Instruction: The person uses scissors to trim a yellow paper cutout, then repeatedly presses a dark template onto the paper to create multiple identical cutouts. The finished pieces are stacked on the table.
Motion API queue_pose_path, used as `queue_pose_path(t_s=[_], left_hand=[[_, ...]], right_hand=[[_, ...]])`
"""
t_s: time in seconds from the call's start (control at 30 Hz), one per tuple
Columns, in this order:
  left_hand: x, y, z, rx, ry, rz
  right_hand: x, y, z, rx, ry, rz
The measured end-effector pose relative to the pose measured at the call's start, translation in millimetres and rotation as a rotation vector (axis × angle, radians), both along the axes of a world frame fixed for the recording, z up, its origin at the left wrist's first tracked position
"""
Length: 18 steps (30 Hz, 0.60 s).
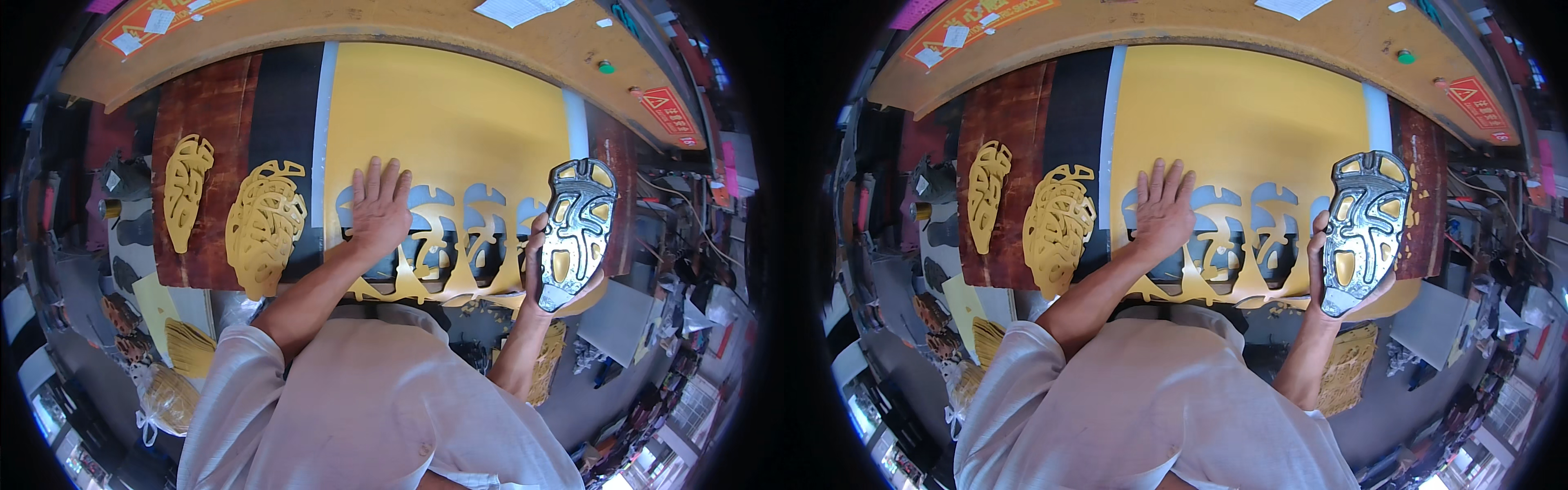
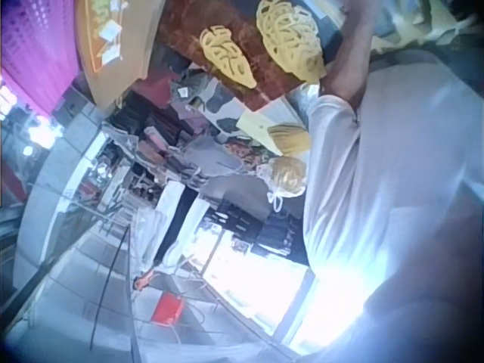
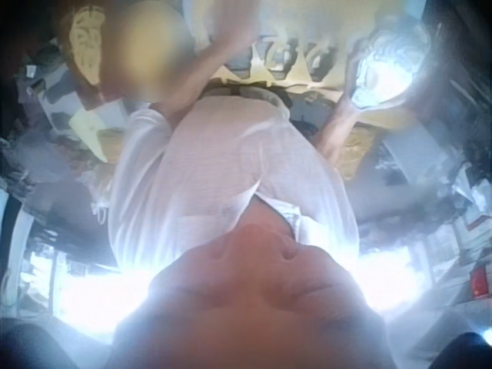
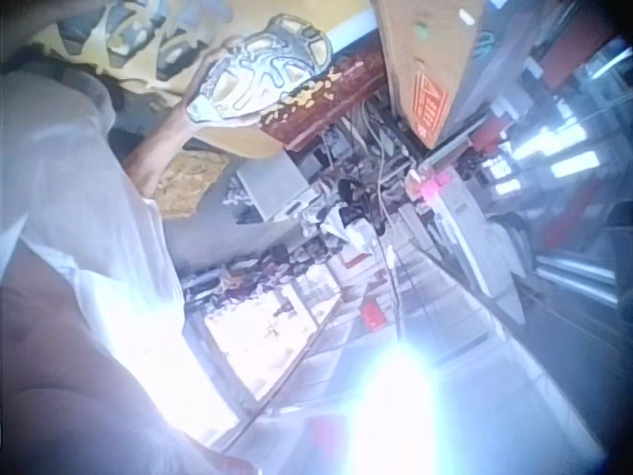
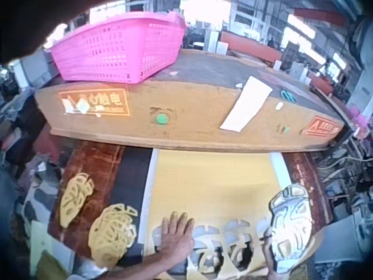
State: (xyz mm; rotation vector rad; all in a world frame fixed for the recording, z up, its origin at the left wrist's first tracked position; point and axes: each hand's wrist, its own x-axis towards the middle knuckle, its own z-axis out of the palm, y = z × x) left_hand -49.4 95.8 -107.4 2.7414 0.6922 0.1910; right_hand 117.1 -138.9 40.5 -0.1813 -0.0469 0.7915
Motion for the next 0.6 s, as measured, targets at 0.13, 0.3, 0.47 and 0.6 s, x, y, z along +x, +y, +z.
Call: queue_pose_path(t_s=[0.13, 0.3, 0.47, 0.6], left_hand=[[2, 5, 2, -0.096, -0.116, -0.034], [18, 4, 18, 0.017, 0.020, -0.068], [39, -20, 31, 0.171, 0.313, -0.059], [32, -21, 21, 0.169, 0.198, -0.075]], right_hand=[[-8, 12, 20, 0.006, -0.052, -0.002], [-11, 9, 29, -0.025, -0.061, -0.017], [-21, -13, 19, -0.073, -0.008, 0.002], [-38, -37, 0, -0.148, 0.024, -0.062]])
